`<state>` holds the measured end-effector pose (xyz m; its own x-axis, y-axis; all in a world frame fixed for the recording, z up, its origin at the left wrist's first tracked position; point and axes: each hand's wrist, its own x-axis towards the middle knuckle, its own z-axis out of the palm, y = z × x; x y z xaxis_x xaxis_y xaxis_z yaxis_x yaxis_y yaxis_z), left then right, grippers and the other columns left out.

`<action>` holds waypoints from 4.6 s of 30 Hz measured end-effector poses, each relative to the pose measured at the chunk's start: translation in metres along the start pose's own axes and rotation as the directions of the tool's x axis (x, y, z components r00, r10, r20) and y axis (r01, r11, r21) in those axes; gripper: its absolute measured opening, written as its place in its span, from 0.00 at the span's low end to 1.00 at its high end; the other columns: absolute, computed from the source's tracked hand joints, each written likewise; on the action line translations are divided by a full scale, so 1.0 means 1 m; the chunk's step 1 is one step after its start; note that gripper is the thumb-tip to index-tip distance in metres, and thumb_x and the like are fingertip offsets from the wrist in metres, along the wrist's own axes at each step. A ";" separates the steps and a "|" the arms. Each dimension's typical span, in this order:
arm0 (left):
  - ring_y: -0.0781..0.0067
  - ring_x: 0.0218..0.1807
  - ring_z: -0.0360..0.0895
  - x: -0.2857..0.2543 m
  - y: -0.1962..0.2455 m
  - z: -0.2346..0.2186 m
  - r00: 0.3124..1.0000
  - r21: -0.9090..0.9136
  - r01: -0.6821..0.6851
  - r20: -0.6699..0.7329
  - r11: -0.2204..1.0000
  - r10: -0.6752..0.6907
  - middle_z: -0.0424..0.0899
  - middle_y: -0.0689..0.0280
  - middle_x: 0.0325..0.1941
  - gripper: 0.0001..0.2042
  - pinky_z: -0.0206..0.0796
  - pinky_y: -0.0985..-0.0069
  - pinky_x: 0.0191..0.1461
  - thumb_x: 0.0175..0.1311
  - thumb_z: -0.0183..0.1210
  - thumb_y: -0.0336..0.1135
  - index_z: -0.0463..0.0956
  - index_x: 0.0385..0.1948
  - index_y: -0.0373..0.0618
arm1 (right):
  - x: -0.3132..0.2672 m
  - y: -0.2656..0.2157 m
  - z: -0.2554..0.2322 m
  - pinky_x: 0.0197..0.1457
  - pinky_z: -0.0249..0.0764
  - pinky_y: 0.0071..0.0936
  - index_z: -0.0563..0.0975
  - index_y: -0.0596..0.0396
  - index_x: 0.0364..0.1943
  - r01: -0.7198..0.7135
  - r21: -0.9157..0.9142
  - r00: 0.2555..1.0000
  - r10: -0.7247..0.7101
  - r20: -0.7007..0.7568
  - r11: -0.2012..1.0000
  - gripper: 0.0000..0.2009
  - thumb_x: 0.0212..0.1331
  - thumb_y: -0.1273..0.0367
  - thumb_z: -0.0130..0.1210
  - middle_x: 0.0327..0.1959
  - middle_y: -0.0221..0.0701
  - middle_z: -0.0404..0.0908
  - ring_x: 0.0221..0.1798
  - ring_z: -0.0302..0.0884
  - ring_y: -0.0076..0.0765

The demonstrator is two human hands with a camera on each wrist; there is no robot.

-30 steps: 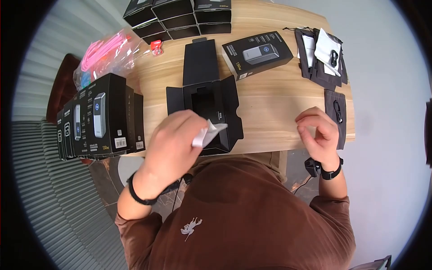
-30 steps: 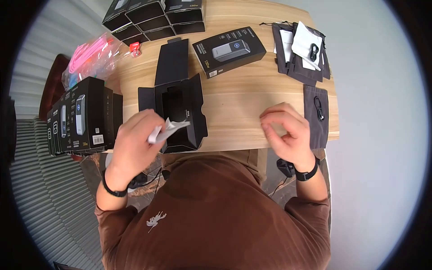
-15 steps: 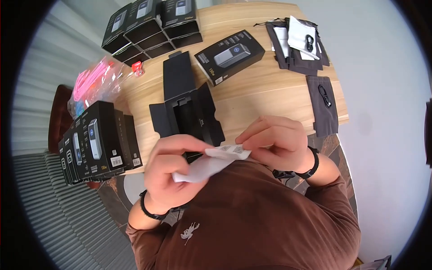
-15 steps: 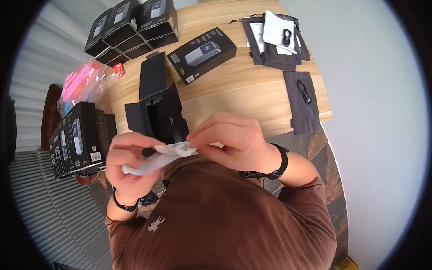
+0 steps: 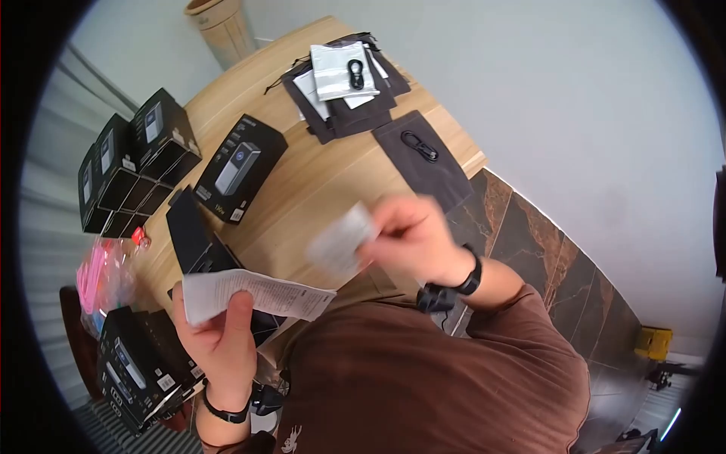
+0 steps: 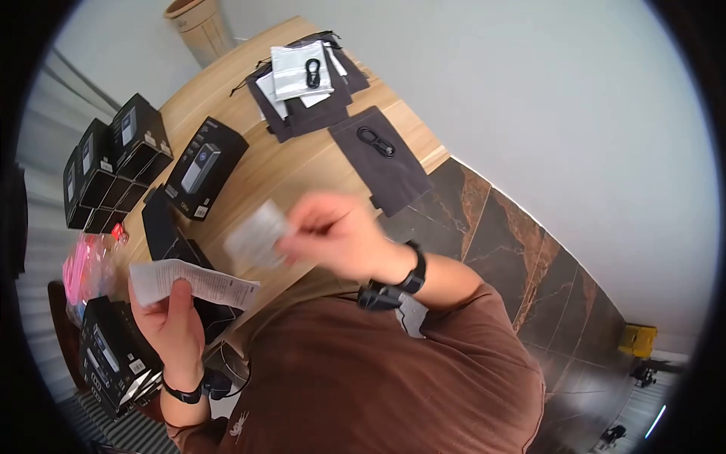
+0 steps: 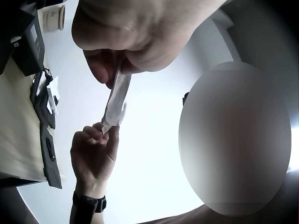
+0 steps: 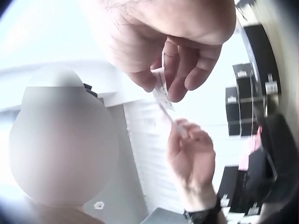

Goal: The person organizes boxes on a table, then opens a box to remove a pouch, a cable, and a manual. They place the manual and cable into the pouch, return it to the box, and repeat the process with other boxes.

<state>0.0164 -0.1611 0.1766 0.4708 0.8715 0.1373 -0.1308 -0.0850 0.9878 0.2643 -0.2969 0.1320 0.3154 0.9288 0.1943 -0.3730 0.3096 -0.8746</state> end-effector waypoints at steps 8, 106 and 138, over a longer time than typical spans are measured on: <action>0.75 0.43 0.85 0.027 0.008 0.073 0.873 0.019 0.341 0.365 0.940 -0.324 0.83 0.60 0.49 0.14 0.81 0.76 0.40 0.75 0.58 0.23 0.66 0.57 0.37 | 0.003 -0.005 -0.163 0.52 0.79 0.31 0.87 0.55 0.29 -0.353 -0.856 0.884 -0.166 -0.438 0.379 0.08 0.55 0.67 0.74 0.50 0.39 0.88 0.50 0.86 0.35; 0.48 0.49 0.83 0.048 -0.043 0.188 0.578 0.336 -0.503 0.816 0.797 0.021 0.87 0.58 0.47 0.09 0.77 0.59 0.51 0.65 0.62 0.28 0.79 0.46 0.43 | 0.040 -0.025 -0.261 0.35 0.79 0.28 0.82 0.59 0.47 -0.578 -0.736 0.727 -0.187 -0.660 0.352 0.18 0.52 0.73 0.73 0.32 0.34 0.86 0.31 0.83 0.28; 0.57 0.38 0.79 -0.071 -0.044 -0.153 0.830 0.654 -0.519 0.232 0.550 0.508 0.85 0.61 0.39 0.07 0.71 0.61 0.43 0.53 0.67 0.28 0.81 0.34 0.45 | 0.044 0.031 -0.058 0.54 0.73 0.22 0.80 0.55 0.41 0.020 -0.720 0.999 -0.045 -0.015 0.694 0.07 0.73 0.80 0.50 0.40 0.25 0.82 0.46 0.77 0.21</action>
<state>-0.1453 -0.1454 0.1122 0.5264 0.5680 0.6327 0.2540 -0.8152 0.5206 0.3172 -0.2586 0.0875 0.3454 0.9106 0.2269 0.3758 0.0873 -0.9226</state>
